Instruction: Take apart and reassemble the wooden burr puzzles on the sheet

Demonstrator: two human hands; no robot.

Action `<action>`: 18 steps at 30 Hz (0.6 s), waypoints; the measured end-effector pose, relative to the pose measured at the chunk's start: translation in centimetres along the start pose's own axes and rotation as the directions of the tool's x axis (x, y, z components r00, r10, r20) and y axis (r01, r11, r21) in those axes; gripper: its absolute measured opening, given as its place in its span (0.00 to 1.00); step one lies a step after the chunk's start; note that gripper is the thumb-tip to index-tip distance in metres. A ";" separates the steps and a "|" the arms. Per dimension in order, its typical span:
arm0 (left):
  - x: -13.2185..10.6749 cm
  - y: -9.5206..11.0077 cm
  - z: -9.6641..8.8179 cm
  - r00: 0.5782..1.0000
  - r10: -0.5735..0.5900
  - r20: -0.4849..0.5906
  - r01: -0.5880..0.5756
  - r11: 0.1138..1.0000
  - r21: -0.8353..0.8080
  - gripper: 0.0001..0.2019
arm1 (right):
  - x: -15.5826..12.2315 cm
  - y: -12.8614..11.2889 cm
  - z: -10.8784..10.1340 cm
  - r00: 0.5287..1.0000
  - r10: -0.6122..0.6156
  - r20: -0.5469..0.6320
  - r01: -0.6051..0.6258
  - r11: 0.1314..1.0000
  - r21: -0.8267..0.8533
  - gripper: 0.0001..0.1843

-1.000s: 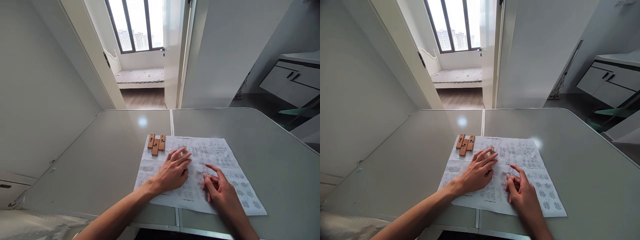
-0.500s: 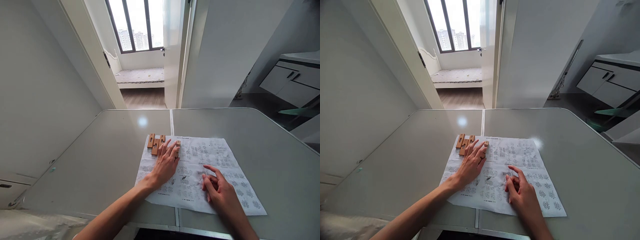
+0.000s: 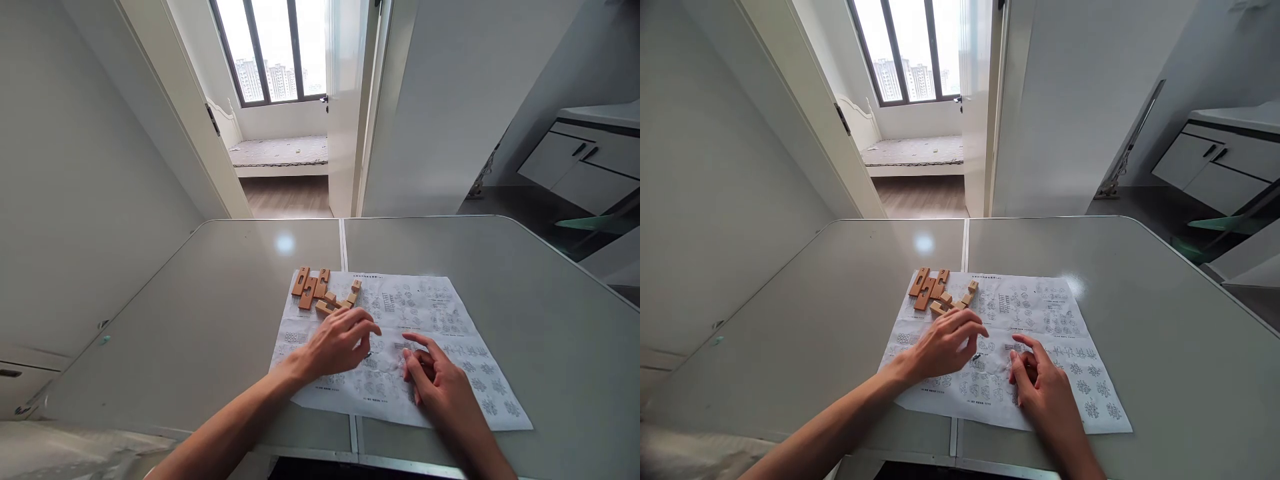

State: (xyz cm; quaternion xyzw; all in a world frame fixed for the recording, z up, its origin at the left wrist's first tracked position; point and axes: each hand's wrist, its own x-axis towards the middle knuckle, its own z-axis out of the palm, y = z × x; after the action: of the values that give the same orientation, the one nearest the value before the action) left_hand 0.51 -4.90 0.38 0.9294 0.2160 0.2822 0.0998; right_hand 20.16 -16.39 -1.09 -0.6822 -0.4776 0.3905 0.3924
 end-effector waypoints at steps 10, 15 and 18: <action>-0.6 1.5 0.3 0.982 0.048 0.181 -0.061 0.996 0.067 0.10 | 0.1 0.5 0.0 1.000 -0.009 0.019 0.010 0.999 -0.047 0.29; -0.5 1.3 0.2 0.980 0.066 0.186 -0.076 0.996 0.045 0.10 | 0.0 0.5 0.0 0.999 -0.031 0.025 0.032 0.998 -0.047 0.29; -0.6 1.3 0.3 0.983 0.058 0.175 -0.067 0.997 0.046 0.10 | 0.1 0.6 0.0 0.999 -0.038 0.023 0.039 0.998 -0.052 0.28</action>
State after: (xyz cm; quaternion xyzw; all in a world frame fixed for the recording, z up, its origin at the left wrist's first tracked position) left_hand 0.71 -6.37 0.24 0.9591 0.1844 0.1974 0.0851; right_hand 20.39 -16.47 -1.66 -0.6785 -0.5050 0.3778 0.3767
